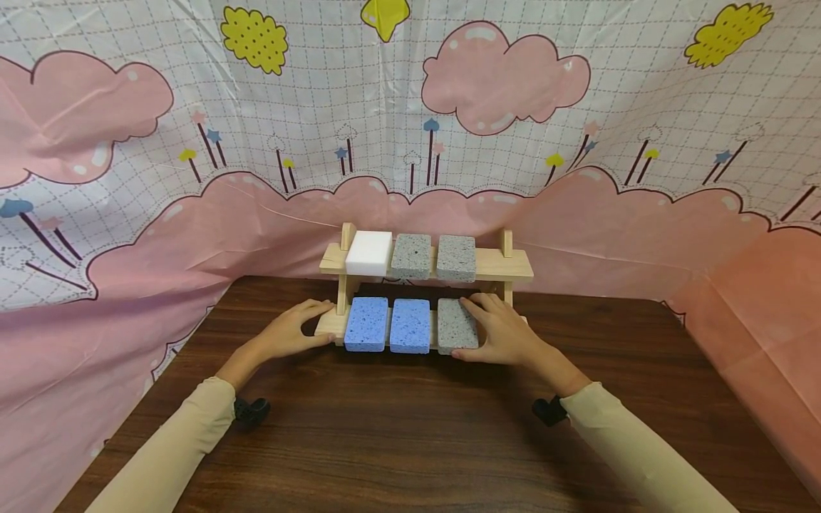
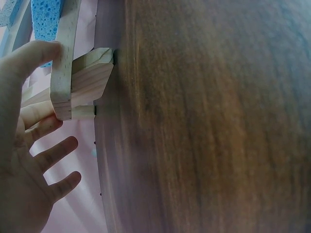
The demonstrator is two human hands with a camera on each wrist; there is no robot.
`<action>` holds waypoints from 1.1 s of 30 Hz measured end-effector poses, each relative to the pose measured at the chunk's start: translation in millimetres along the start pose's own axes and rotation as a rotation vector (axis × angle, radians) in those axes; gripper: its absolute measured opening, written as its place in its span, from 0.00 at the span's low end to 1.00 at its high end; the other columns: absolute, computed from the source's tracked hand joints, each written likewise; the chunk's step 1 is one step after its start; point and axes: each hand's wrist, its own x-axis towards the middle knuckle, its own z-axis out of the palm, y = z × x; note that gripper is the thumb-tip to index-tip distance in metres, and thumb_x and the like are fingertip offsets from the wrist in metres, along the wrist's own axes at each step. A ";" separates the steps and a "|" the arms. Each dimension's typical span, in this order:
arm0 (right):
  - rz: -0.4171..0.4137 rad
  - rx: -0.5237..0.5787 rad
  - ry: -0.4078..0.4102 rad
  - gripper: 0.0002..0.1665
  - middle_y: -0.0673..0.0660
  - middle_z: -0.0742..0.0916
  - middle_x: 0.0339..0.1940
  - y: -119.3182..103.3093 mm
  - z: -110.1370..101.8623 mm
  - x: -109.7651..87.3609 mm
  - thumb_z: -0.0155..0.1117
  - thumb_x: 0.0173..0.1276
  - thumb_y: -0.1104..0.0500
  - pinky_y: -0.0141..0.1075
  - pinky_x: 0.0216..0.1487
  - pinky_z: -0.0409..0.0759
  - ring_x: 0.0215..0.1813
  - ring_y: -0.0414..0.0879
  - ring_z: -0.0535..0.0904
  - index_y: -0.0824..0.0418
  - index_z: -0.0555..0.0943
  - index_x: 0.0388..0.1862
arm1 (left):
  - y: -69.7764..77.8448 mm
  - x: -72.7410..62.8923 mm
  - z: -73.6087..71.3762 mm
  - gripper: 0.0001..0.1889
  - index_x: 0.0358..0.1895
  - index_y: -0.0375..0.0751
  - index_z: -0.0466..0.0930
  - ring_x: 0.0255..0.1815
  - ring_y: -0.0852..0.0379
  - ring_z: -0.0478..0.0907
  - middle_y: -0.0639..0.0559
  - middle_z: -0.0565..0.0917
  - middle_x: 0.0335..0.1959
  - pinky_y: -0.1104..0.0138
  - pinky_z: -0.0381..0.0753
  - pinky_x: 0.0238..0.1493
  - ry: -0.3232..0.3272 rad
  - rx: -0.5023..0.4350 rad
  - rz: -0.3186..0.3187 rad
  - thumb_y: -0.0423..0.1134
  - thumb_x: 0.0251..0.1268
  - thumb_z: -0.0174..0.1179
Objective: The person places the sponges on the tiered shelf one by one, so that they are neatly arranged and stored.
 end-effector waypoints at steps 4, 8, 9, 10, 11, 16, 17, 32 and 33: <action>-0.002 -0.004 -0.002 0.61 0.64 0.78 0.64 0.7 0.2 -0.6 0.78 0.50 0.31 0.56 0.59 0.77 0.62 0.56 0.74 0.68 0.72 0.73 | -0.1 0.5 0.2 0.41 0.77 0.46 0.67 0.74 0.36 0.68 0.42 0.71 0.74 0.36 0.70 0.68 0.000 0.000 0.008 0.61 0.65 0.65; 0.003 0.001 -0.007 0.61 0.64 0.77 0.64 1.6 1.6 -1.6 0.78 0.50 0.31 0.57 0.60 0.77 0.62 0.57 0.74 0.68 0.72 0.73 | 0.7 0.4 -0.3 0.41 0.77 0.46 0.67 0.74 0.36 0.68 0.42 0.71 0.74 0.36 0.70 0.68 -0.006 -0.005 0.005 0.61 0.65 0.65; 0.004 0.004 -0.007 0.61 0.64 0.77 0.64 1.8 2.0 -1.8 0.78 0.50 0.31 0.57 0.60 0.77 0.62 0.57 0.74 0.67 0.72 0.73 | 0.9 0.3 -0.4 0.41 0.77 0.46 0.67 0.74 0.36 0.68 0.42 0.71 0.74 0.36 0.70 0.68 -0.007 -0.006 0.004 0.61 0.65 0.65; 0.005 0.006 -0.008 0.61 0.64 0.77 0.64 1.8 2.1 -1.9 0.78 0.50 0.32 0.57 0.60 0.77 0.62 0.57 0.74 0.67 0.71 0.73 | 1.0 0.2 -0.5 0.41 0.77 0.46 0.67 0.74 0.36 0.68 0.42 0.71 0.74 0.36 0.70 0.68 -0.007 -0.008 0.005 0.61 0.65 0.65; 0.007 0.007 -0.009 0.61 0.64 0.77 0.64 1.8 2.3 -2.0 0.78 0.50 0.31 0.57 0.60 0.77 0.62 0.57 0.74 0.67 0.71 0.73 | 1.1 0.2 -0.5 0.41 0.77 0.46 0.67 0.74 0.36 0.68 0.42 0.71 0.74 0.36 0.70 0.68 -0.006 -0.008 0.006 0.61 0.65 0.65; 0.023 0.004 -0.018 0.62 0.63 0.77 0.65 1.3 3.2 -1.4 0.78 0.50 0.30 0.58 0.61 0.77 0.63 0.57 0.73 0.67 0.71 0.74 | 0.1 0.8 -0.1 0.41 0.76 0.46 0.68 0.74 0.37 0.69 0.43 0.73 0.72 0.38 0.71 0.68 0.007 0.004 0.011 0.61 0.65 0.65; 0.026 0.003 -0.021 0.62 0.63 0.77 0.66 1.3 3.4 -1.3 0.78 0.50 0.30 0.58 0.62 0.77 0.63 0.57 0.73 0.66 0.71 0.74 | -0.1 0.8 0.0 0.41 0.76 0.46 0.68 0.73 0.38 0.69 0.43 0.73 0.72 0.38 0.72 0.68 0.009 0.006 0.010 0.61 0.65 0.65; 0.050 0.029 -0.056 0.61 0.66 0.75 0.70 0.8 3.8 -2.4 0.76 0.53 0.32 0.61 0.64 0.75 0.68 0.61 0.72 0.65 0.69 0.76 | 0.0 0.3 0.8 0.41 0.76 0.46 0.68 0.73 0.37 0.69 0.43 0.73 0.72 0.38 0.72 0.68 0.008 0.004 0.008 0.61 0.64 0.66; 0.052 0.031 -0.059 0.61 0.66 0.75 0.70 0.8 3.7 -2.5 0.76 0.54 0.32 0.61 0.64 0.75 0.68 0.61 0.72 0.65 0.69 0.76 | -0.1 0.3 0.8 0.41 0.76 0.46 0.68 0.73 0.37 0.69 0.43 0.73 0.72 0.38 0.72 0.68 0.008 0.002 0.008 0.61 0.64 0.66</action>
